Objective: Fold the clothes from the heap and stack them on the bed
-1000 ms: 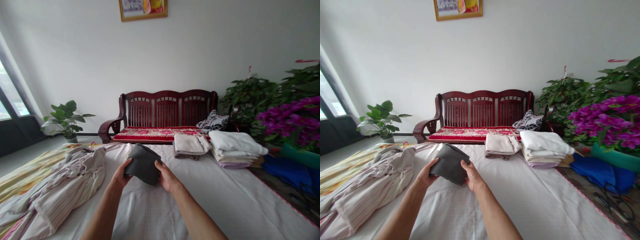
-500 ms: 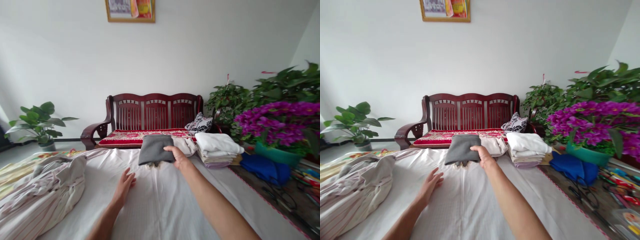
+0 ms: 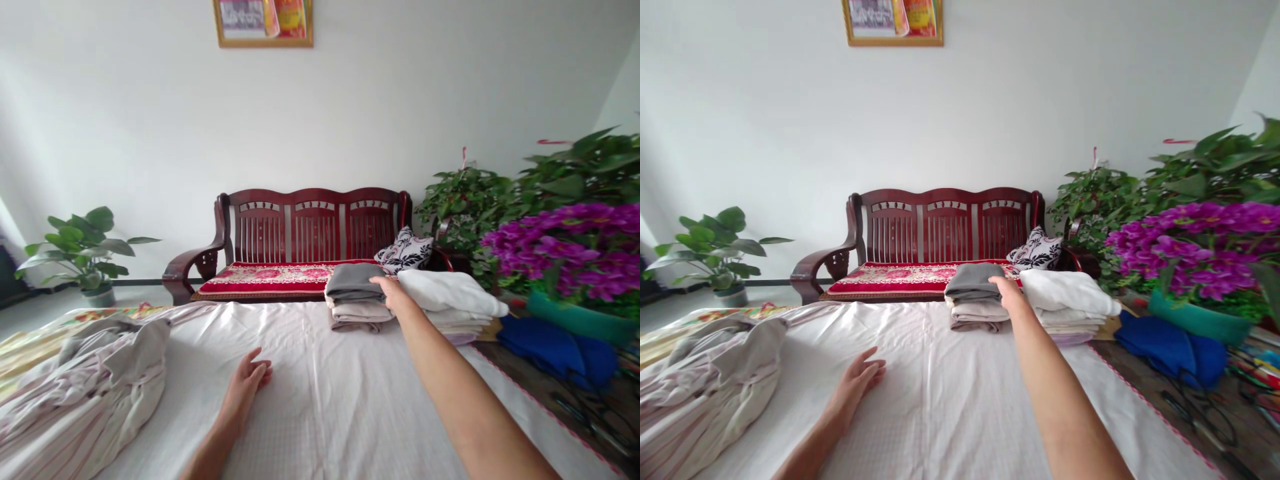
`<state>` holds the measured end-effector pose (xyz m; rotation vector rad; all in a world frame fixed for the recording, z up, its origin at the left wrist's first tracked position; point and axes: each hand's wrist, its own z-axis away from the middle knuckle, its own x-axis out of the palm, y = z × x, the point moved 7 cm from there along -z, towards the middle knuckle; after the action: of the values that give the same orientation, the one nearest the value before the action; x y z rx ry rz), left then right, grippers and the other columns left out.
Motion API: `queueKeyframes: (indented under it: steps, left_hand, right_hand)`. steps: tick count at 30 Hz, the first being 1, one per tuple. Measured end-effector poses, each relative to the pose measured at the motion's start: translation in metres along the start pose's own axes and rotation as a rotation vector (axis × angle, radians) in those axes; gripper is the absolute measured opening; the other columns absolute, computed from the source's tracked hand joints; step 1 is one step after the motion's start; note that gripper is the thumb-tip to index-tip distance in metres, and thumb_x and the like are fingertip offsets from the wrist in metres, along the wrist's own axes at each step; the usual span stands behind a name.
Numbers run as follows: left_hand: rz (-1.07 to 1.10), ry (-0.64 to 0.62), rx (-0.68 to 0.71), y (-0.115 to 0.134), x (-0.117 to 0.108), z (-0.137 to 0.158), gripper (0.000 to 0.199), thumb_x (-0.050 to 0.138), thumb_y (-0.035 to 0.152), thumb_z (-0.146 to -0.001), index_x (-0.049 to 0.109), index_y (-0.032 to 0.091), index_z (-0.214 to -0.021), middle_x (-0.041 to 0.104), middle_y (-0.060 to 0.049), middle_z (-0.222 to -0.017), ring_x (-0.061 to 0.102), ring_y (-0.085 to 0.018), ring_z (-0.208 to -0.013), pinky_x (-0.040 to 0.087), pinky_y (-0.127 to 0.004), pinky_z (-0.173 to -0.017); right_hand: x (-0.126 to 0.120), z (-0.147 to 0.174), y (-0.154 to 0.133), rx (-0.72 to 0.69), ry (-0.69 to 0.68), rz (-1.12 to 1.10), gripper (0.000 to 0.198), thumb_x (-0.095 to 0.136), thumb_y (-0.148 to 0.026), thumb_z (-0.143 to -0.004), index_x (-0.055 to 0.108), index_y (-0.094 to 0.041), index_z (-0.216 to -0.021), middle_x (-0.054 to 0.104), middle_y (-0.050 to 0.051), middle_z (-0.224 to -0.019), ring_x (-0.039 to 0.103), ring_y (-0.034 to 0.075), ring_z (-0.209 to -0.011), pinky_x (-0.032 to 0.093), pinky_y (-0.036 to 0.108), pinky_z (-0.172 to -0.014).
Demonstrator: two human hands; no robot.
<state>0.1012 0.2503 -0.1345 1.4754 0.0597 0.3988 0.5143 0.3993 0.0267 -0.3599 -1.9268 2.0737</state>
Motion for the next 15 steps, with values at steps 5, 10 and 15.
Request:
queueKeyframes:
  steps: [5, 10, 15]
  left_hand:
    - [0.016, 0.018, -0.005, -0.005, -0.001, -0.004, 0.054, 0.08, 0.028, -0.072, 0.06, 0.018, -0.121, 0.075, -0.008, -0.093, 0.071, -0.016, -0.075, 0.059, -0.027, -0.071]
    - [0.012, 0.045, -0.03, -0.003, -0.002, -0.003, 0.051, 0.08, 0.025, -0.072, 0.062, 0.019, -0.119, 0.074, -0.008, -0.094, 0.071, -0.016, -0.074, 0.059, -0.028, -0.071]
    - [-0.025, 0.001, -0.001, -0.002, 0.0, -0.003, 0.056, 0.084, 0.035, -0.064, 0.066, 0.018, -0.114, 0.074, -0.008, -0.094, 0.071, -0.019, -0.078, 0.059, -0.03, -0.073]
  right_hand:
    - [-0.008, -0.015, -0.011, -0.03, 0.007, 0.159, 0.016, 0.065, -0.027, -0.076, 0.066, -0.017, -0.088, 0.071, 0.007, -0.077, 0.068, 0.024, -0.079, 0.056, 0.038, -0.071]
    - [-0.014, -0.013, -0.027, -0.249, 0.114, 0.397, 0.036, 0.064, -0.024, -0.077, 0.067, -0.013, -0.111, 0.068, 0.019, -0.118, 0.055, 0.035, -0.123, 0.04, 0.047, -0.105]
    - [0.031, 0.004, -0.044, -0.583, 0.044, 0.723, 0.053, 0.049, -0.041, -0.093, 0.053, -0.022, -0.142, 0.043, 0.012, -0.154, 0.025, 0.033, -0.147, 0.013, 0.052, -0.121]
